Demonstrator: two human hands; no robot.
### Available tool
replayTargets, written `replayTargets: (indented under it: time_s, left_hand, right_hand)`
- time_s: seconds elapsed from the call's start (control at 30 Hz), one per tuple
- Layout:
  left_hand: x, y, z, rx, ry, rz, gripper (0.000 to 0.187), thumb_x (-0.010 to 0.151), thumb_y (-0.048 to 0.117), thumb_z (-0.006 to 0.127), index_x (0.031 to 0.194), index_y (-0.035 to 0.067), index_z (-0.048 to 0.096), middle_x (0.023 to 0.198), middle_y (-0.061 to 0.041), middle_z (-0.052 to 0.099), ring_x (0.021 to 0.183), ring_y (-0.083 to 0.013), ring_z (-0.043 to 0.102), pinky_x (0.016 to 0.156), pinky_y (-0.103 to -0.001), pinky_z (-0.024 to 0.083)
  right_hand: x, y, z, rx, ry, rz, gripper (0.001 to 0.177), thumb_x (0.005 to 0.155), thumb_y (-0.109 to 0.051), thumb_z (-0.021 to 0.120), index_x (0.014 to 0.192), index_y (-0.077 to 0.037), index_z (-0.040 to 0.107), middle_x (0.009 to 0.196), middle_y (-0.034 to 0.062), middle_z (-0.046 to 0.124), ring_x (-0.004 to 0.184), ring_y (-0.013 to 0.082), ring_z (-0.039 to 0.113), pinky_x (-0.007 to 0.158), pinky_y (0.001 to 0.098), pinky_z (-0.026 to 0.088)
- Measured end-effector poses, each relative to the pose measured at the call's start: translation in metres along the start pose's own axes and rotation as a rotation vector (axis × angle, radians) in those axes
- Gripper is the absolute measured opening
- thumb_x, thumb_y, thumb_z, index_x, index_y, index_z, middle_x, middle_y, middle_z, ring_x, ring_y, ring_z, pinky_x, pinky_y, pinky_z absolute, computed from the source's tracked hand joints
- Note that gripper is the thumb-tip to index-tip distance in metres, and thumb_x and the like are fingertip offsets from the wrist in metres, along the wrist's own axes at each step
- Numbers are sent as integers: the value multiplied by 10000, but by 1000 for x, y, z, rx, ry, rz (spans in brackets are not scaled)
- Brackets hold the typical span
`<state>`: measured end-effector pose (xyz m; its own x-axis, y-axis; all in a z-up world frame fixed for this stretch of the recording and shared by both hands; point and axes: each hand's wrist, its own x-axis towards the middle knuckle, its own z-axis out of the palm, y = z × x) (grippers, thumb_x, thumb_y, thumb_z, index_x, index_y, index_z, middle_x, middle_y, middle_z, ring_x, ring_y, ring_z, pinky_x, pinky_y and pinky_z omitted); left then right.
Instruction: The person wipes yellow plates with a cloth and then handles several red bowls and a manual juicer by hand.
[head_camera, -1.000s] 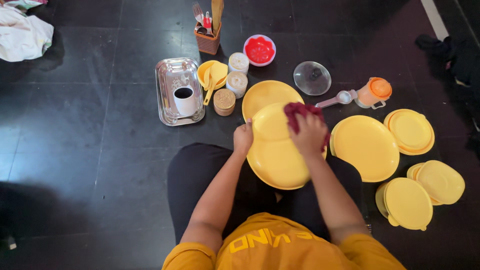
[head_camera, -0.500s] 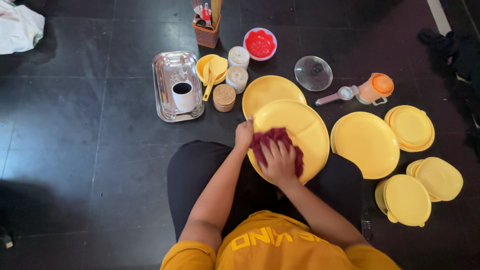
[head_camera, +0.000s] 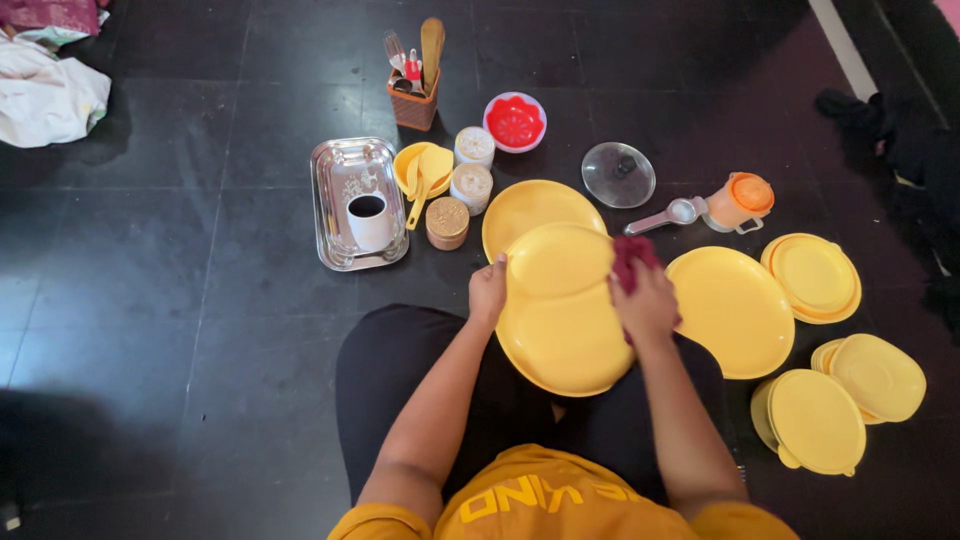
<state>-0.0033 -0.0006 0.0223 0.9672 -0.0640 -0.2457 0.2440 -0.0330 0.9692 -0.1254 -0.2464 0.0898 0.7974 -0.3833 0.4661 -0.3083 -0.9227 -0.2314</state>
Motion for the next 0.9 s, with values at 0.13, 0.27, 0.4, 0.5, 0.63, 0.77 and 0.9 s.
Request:
replayTargets:
  time_s: [0.13, 0.27, 0.4, 0.5, 0.63, 0.77, 0.9]
  left_hand:
    - [4, -7, 3, -177, -76, 130, 535, 1039, 423, 571, 690, 19, 536, 625, 17, 484, 609, -97, 401, 561, -325, 384]
    - [14, -20, 5, -171, -46, 208, 481, 1040, 412, 576, 749, 29, 593, 682, 24, 523, 673, -75, 437, 598, -286, 413]
    - [38, -42, 9, -145, 59, 246, 456, 1121, 434, 523, 1020, -9, 549, 944, -134, 558, 895, -191, 507, 804, -355, 450]
    - [54, -61, 17, 61, 78, 25, 491, 1049, 490, 486, 1257, 50, 542, 1191, -209, 639, 1094, -318, 606, 967, -410, 452]
    - [65, -83, 20, 386, 17, -125, 621, 928, 499, 624, 1352, 61, 504, 1337, -290, 565, 1222, -454, 570, 1041, -481, 447]
    - [74, -97, 21, 421, -28, -164, 679, 911, 488, 635, 1383, 26, 475, 1352, -329, 557, 1227, -475, 587, 1038, -480, 476]
    - [76, -104, 24, 439, -69, -187, 691, 906, 482, 642, 1387, 19, 465, 1324, -336, 591, 1227, -474, 592, 1032, -474, 476]
  right_hand:
    - [-11, 92, -43, 1036, -408, 765, 656, 840, -317, 807, 1376, -87, 507, 1288, 92, 662, 1162, 263, 680, 943, 398, 571]
    - [-10, 116, -59, 1164, -525, 737, 668, 754, -164, 818, 1361, -21, 577, 1163, 102, 702, 1003, 244, 699, 855, 379, 575]
    - [-9, 72, -86, 1133, -438, 577, 595, 729, -78, 829, 1287, -24, 628, 1106, 82, 714, 963, 208, 702, 836, 350, 572]
    - [8, 36, -122, 1058, -366, 510, 481, 783, -52, 818, 1237, -12, 664, 1081, 72, 718, 933, 186, 688, 806, 341, 563]
    - [29, 26, -158, 766, -225, 493, 423, 814, -130, 830, 1197, -47, 668, 1027, 68, 713, 896, 241, 695, 772, 404, 580]
    - [29, 67, -114, -31, 3, 129, 424, 828, -224, 863, 1181, -73, 683, 1124, 122, 709, 1039, 362, 670, 909, 516, 540]
    - [16, 121, -49, -368, -121, 229, 481, 831, -282, 786, 1259, -100, 663, 1166, 112, 710, 1076, 375, 653, 903, 569, 496]
